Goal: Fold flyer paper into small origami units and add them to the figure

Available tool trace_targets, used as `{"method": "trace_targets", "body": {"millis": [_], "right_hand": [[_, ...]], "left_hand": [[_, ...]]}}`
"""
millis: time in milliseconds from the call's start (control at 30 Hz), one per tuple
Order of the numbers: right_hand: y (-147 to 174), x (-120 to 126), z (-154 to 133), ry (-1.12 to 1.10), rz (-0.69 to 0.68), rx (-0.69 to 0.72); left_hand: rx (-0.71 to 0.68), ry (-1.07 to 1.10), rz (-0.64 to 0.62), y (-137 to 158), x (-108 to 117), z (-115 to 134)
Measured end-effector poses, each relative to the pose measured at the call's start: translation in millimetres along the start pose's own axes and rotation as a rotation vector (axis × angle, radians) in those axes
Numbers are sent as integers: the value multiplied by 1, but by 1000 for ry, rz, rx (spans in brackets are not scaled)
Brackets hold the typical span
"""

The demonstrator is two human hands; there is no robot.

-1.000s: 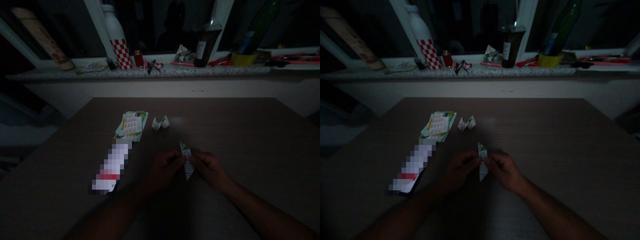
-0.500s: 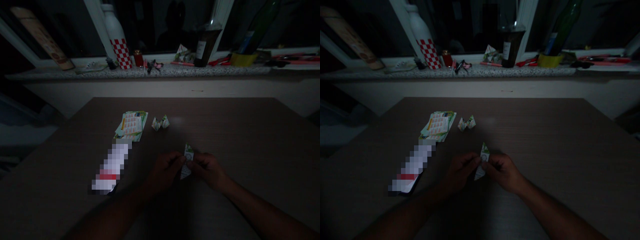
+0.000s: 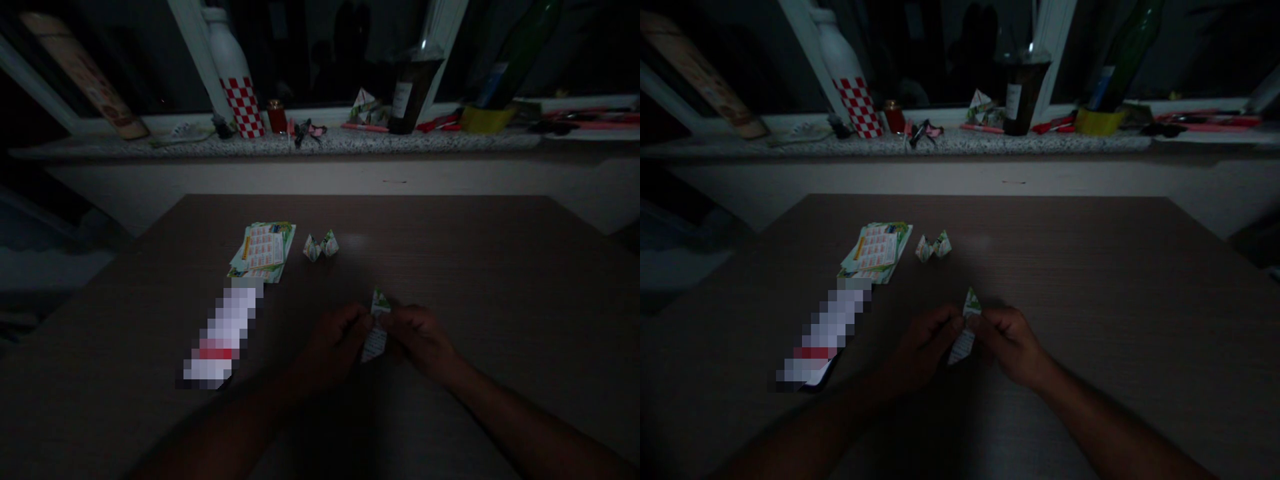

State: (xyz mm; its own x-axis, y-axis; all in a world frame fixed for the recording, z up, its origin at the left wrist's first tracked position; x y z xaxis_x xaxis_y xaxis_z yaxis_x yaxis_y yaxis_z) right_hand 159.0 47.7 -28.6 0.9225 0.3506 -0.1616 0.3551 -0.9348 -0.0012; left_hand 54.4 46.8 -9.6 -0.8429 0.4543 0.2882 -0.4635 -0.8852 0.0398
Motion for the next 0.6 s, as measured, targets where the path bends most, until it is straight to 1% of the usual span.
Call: {"method": "trace_targets", "body": {"millis": [167,233,333,400,533,600], "right_hand": [[0,4,5,-14,24,0],[0,4,6,-44,22,13],[0,5,7,-96,27,15],[0,5,6,-80,28,22],[-1,6,-5,3,31,93],[0,13,-15,68,99,169]], "left_hand": [[-14,25,-27,0,-2,0],[-1,22,-23,1,-1,-1],[23,20,-52,1,-2,-2],[21,20,-74,1,-3,-1],[40,94,-63,-1,0,-3],[107,211,-49,-3,3,-10]]}}
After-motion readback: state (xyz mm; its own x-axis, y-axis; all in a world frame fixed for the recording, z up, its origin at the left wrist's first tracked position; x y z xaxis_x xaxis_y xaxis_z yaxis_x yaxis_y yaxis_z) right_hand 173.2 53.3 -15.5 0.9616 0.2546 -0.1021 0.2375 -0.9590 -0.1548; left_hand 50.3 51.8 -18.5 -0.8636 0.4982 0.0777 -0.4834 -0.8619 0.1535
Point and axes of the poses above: each hand's wrist, its own y-axis away from the middle knuckle, its own x-axis out of the back of the hand, z = x × y, the point moved 8 cm from there along -y, towards the middle knuckle, and after that the axes turned 6 degrees about -y, right-handed, at the moved point
